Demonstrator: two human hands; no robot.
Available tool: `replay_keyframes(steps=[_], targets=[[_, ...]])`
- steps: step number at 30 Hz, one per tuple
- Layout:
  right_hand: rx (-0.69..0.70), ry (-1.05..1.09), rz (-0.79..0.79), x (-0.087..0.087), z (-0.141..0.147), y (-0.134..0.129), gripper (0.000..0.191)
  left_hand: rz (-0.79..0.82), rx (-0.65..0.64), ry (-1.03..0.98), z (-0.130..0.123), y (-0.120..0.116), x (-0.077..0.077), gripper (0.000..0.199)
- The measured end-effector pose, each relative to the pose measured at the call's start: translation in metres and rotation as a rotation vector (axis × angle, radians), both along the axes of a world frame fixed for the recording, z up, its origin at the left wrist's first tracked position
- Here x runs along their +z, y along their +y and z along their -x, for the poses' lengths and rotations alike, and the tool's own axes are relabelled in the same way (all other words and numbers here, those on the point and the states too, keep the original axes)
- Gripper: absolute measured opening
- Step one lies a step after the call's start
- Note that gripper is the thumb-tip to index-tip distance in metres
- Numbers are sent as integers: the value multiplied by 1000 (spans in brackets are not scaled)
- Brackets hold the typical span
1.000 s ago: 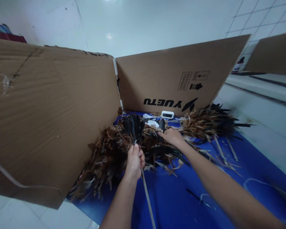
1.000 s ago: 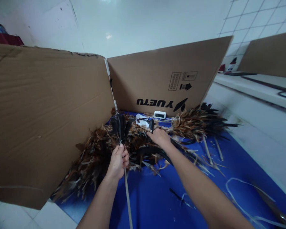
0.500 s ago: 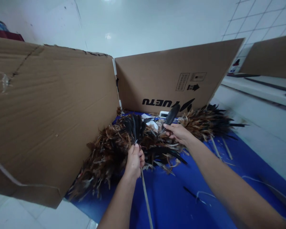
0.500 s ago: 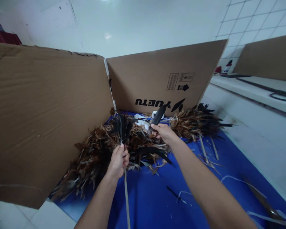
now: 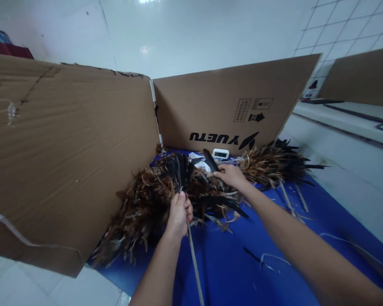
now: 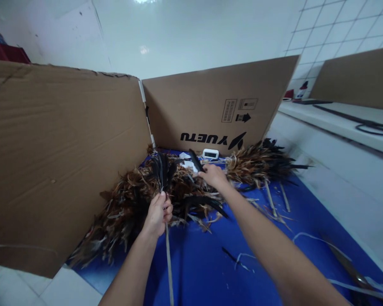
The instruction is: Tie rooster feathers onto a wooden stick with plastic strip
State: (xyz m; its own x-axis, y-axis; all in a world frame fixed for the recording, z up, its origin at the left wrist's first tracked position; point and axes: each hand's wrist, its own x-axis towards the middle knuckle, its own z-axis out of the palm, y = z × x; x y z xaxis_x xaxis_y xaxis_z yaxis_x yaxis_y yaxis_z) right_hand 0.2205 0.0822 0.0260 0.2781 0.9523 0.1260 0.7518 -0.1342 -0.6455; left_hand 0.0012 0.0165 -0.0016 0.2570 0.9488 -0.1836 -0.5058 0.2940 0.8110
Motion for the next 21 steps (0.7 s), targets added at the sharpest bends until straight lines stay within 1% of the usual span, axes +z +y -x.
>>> replay_keyframes(steps=[2,4,7,9,12,14,18,21], targets=[[21,-117,34,-11,12,6,15,-5,0,-2,0,1,-1,42],[46,-202,91,-23,27,11,27,-6,3,1,0,1,-1,42],[46,-297,167,-40,47,19,42,-4,12,2,1,3,-2,43],[38,-345,192,-47,54,24,40,-3,19,-4,1,4,-2,43],[31,-388,211,-48,51,33,26,-2,24,-7,3,4,-1,43],[32,-407,213,-46,44,38,23,4,25,-8,3,4,-1,42],[83,-434,176,-43,33,40,28,9,27,-13,4,4,0,42],[166,-440,136,-47,35,36,38,7,27,-19,4,3,0,42]])
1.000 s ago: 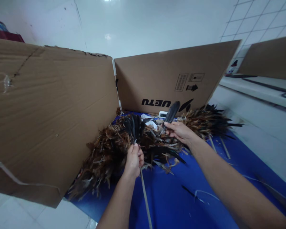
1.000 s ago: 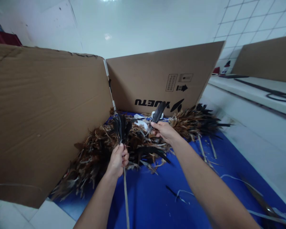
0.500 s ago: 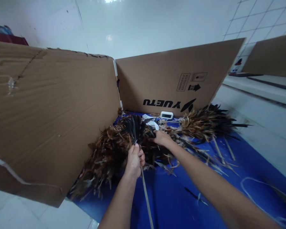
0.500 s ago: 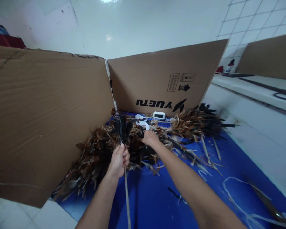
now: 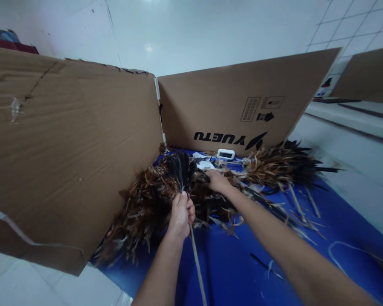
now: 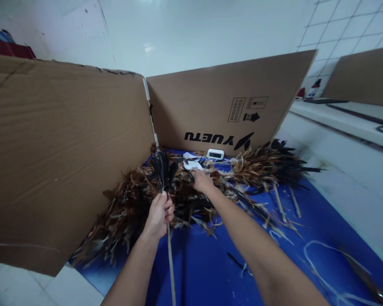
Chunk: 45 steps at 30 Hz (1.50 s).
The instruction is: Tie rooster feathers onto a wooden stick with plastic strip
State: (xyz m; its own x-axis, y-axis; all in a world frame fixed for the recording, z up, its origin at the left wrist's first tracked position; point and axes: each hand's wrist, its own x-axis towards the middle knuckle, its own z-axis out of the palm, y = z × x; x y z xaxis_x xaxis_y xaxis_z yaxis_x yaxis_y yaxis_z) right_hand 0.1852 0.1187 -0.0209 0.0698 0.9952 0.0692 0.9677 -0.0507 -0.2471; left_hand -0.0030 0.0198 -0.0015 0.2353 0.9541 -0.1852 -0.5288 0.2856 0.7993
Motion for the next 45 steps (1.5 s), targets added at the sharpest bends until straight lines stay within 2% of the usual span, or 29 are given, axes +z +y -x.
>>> replay_keyframes(steps=[3,6,12,15,21,27,33,37,39,41,45], targets=[[60,22,-26,-4,6,-2,41,8,5,0,1,0,0,42],[84,73,-68,-2,6,2,35,12,15,3,1,1,0,42],[62,307,-159,21,-15,19,14,3,12,-11,1,1,0,42],[35,486,-181,31,-24,21,13,3,17,-13,1,1,1,43],[7,842,-147,42,-32,11,21,-3,31,-13,3,2,2,45],[-15,992,-91,41,-37,-5,15,-9,32,-18,3,2,0,46],[-35,880,-76,35,-42,-16,11,-5,29,-22,3,3,3,46],[-86,615,-127,36,-46,-16,18,-19,37,-30,5,2,6,46],[-95,456,-175,38,-42,-17,29,-25,42,-38,7,2,7,45],[-53,322,-212,39,-29,-20,39,-32,54,-46,8,3,8,44],[146,163,-179,33,18,-26,38,-43,70,-52,10,5,9,41]])
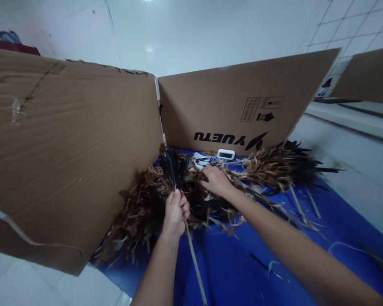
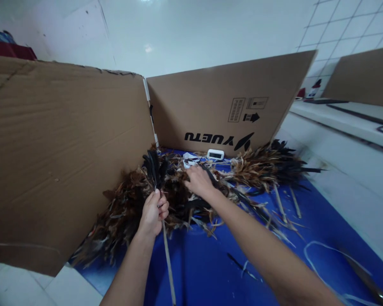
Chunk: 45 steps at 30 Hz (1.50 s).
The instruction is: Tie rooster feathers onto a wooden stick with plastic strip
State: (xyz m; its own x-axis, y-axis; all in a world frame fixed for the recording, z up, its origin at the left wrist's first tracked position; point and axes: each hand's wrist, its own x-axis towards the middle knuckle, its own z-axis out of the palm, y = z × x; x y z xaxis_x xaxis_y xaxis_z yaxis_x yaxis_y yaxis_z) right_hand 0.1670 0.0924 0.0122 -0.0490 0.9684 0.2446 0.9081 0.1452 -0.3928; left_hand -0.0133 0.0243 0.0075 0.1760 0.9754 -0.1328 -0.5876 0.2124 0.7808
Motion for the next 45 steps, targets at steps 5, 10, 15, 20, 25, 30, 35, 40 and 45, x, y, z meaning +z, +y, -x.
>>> replay_keyframes(steps=[5,10,15,20,25,30,35,40,45], targets=[[152,-82,89,-22,63,6,52,-7,14,-9,2,1,2,39],[147,-43,210,-37,91,29,39,14,47,-34,6,3,3,39],[110,122,261,-42,79,47,26,12,57,-44,8,5,3,37],[45,403,201,-41,47,57,25,24,57,-66,9,5,4,37],[18,727,112,-33,21,54,21,8,56,-84,10,5,3,36],[41,971,54,-25,3,42,24,14,58,-72,9,6,2,38],[30,1096,58,-21,-13,33,18,5,52,-74,8,5,2,39],[8,1146,60,-19,-26,28,17,12,53,-74,7,4,3,41],[-29,1169,56,-19,-35,26,14,16,43,-55,7,4,2,39]])
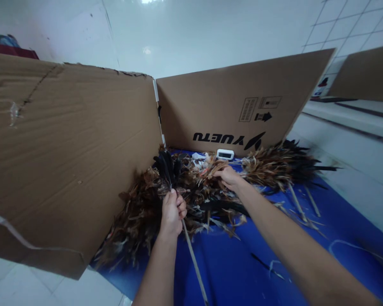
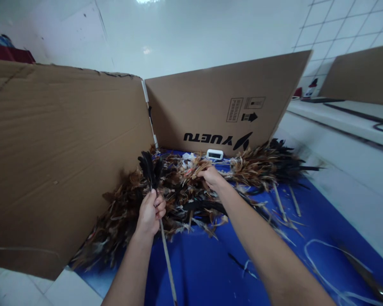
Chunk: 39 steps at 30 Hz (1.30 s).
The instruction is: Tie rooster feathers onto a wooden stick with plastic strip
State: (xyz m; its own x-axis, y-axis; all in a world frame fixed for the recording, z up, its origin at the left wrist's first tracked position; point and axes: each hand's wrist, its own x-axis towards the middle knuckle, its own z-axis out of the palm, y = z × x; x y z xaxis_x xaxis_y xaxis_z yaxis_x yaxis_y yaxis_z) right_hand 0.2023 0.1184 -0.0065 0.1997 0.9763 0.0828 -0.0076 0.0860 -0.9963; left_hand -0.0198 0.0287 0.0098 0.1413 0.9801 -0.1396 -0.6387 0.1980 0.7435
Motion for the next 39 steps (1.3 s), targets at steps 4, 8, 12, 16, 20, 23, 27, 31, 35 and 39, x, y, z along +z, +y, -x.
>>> replay_keyframes(steps=[4,8,12,16,20,23,27,31,35,39], targets=[[-20,-24,7,0,-6,-1,15,1,2,14,0,0,-1,38],[-28,-92,17,0,-12,-4,27,5,-3,16,0,0,-1,40],[-68,-229,24,1,-23,-5,42,0,-3,19,-1,0,-1,41],[-146,-425,27,1,-38,-2,51,-5,-7,21,-1,0,-1,41],[-244,-663,-15,6,-49,-1,57,-1,-12,20,-1,0,0,40],[-274,-873,-118,18,-50,-6,47,5,-11,21,-1,0,0,39],[-169,-1132,-284,31,-36,-12,34,1,-15,20,-2,-1,0,39],[1,-1353,-323,26,-15,-11,28,-1,-19,22,-2,-2,-1,40],[22,-1499,-270,17,-9,-5,23,2,-20,23,-2,-1,-2,39],[-2,-1546,-222,18,-18,0,20,3,-21,12,-2,0,-2,39]])
